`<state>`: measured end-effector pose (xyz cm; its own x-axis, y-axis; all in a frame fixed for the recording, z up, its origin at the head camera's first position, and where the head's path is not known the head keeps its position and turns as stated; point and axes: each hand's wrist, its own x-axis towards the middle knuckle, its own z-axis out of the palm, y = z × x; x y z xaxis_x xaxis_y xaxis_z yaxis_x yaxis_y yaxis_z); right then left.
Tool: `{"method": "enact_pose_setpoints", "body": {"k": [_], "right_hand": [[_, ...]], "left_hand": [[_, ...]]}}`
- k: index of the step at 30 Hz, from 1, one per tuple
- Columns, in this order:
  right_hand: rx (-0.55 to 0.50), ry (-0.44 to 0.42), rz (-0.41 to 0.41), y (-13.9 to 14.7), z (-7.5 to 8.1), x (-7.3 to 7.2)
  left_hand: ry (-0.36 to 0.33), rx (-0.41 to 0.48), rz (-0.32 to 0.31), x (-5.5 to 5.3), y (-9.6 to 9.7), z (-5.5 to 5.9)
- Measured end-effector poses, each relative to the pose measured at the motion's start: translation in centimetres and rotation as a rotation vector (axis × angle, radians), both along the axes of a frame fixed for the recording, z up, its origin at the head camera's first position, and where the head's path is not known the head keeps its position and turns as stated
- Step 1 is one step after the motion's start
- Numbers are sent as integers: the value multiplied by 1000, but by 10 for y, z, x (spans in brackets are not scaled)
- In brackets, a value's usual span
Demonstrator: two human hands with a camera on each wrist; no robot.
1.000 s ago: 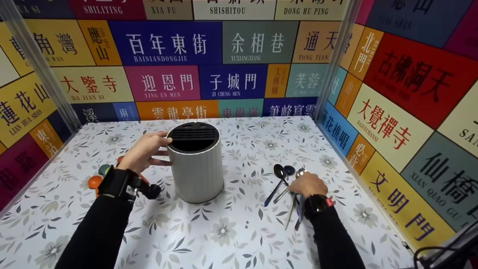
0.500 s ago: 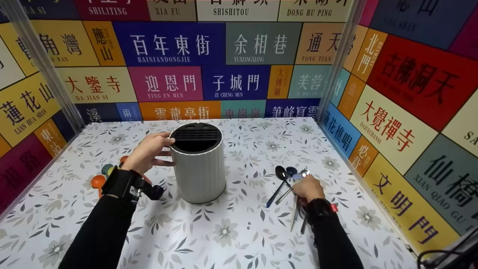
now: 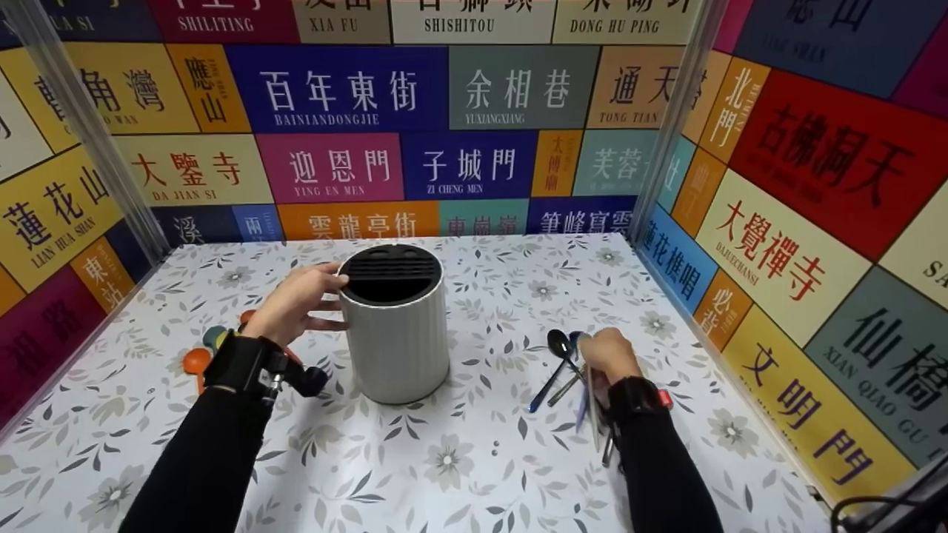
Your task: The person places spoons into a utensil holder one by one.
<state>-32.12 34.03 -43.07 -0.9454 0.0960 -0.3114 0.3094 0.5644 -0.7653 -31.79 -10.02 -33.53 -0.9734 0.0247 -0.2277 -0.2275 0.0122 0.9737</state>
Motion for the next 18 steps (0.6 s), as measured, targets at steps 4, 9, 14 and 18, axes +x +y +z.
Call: {"method": "enact_pose_setpoints", "body": {"k": [4, 9, 14, 18], "right_hand": [[-145, -24, 27, -8, 10, -2], [-263, -31, 75, -18, 17, -5], [-405, -27, 71, -28, 19, -9], [-476, 0, 48, -40, 23, -11]], "left_hand": [[8, -3, 19, 1, 3, -1], [12, 5, 24, 2, 4, -1], [14, 14, 22, 2, 3, -2], [17, 10, 22, 2, 3, -2]]}}
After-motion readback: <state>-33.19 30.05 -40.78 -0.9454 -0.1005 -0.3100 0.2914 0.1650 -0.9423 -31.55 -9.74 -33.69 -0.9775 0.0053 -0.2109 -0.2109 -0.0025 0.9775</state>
